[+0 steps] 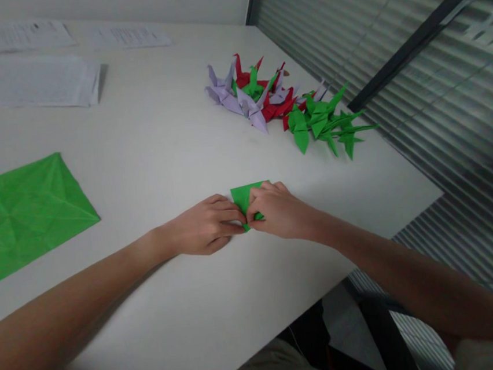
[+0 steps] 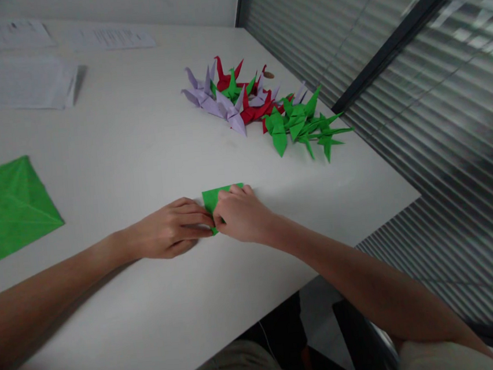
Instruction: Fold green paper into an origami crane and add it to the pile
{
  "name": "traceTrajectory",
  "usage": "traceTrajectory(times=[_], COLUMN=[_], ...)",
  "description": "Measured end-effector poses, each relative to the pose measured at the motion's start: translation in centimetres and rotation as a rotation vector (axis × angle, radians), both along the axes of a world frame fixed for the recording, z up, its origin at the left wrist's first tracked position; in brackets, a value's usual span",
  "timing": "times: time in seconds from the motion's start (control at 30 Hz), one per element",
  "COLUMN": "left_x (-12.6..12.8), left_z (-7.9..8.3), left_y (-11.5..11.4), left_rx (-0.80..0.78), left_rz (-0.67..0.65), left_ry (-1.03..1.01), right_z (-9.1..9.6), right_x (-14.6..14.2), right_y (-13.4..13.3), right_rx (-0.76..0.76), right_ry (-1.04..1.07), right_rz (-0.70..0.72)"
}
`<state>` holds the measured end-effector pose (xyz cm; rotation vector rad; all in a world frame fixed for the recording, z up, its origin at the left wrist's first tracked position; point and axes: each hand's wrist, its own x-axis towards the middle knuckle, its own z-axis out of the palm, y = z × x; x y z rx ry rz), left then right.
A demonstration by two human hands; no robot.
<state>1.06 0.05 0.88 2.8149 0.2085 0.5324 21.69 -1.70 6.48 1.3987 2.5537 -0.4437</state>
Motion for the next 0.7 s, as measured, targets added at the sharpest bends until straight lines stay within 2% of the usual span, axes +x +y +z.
traceTrajectory(times=[0.27,0.57,0.7], left_x=[0.0,0.0,0.0], left_z=[-0.2,-0.2,-0.2], left_y=[0.0,-0.1,-0.2], left_rx=[0.057,0.068,0.061], left_rz=[-0.008,-0.006,0.002], left_ry=[-0.003,0.005,0.023], right_z=[0.1,-0.8,-0.9], right_x=[-0.2,1.0,1.1], right_y=[-0.1,0.1,-0.2], right_rx=[0.022,0.078,0.13], right_ry=[-0.012,0.114,0.101], right_rz=[0.001,0.187,0.182])
